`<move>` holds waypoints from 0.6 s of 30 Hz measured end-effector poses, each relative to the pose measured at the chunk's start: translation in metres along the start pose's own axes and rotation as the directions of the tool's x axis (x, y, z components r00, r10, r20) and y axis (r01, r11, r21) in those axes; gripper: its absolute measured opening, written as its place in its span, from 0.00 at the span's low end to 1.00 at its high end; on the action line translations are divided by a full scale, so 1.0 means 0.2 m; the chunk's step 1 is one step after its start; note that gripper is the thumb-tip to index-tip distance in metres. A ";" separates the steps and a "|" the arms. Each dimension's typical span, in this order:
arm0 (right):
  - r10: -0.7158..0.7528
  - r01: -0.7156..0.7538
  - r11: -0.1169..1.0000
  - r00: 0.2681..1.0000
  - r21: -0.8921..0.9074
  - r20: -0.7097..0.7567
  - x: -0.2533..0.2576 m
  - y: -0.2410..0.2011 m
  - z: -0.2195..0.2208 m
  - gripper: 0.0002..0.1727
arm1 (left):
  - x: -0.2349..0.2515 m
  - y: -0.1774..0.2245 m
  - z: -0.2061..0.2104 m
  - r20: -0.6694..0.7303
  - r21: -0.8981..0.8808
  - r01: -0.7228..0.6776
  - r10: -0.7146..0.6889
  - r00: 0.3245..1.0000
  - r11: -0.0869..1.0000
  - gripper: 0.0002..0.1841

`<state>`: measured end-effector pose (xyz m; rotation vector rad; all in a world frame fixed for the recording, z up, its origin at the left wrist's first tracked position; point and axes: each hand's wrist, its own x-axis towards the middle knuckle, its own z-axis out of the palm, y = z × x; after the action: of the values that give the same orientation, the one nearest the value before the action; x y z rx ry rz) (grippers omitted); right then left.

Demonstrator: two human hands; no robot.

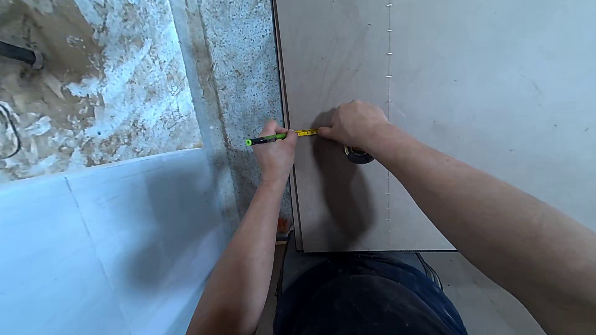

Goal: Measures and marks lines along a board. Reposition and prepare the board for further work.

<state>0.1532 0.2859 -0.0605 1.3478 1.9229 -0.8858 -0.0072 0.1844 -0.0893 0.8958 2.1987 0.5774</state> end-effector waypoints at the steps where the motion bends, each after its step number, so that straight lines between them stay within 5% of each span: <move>1: -0.001 0.001 1.000 1.000 -0.003 0.000 -0.01 0.00 0.00 0.37 | -0.01 0.00 0.00 0.006 0.005 0.010 -0.010 1.000 1.000 0.07; 18: -0.038 0.039 0.998 0.999 -0.054 0.015 -0.03 -0.01 0.04 0.37 | -0.10 -0.10 0.04 -0.056 -0.176 0.047 -0.057 0.997 0.983 0.07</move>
<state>0.1544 0.2768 -0.0601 1.2734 1.9537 -0.8528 0.0008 0.1588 -0.0983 0.7360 2.1795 0.7680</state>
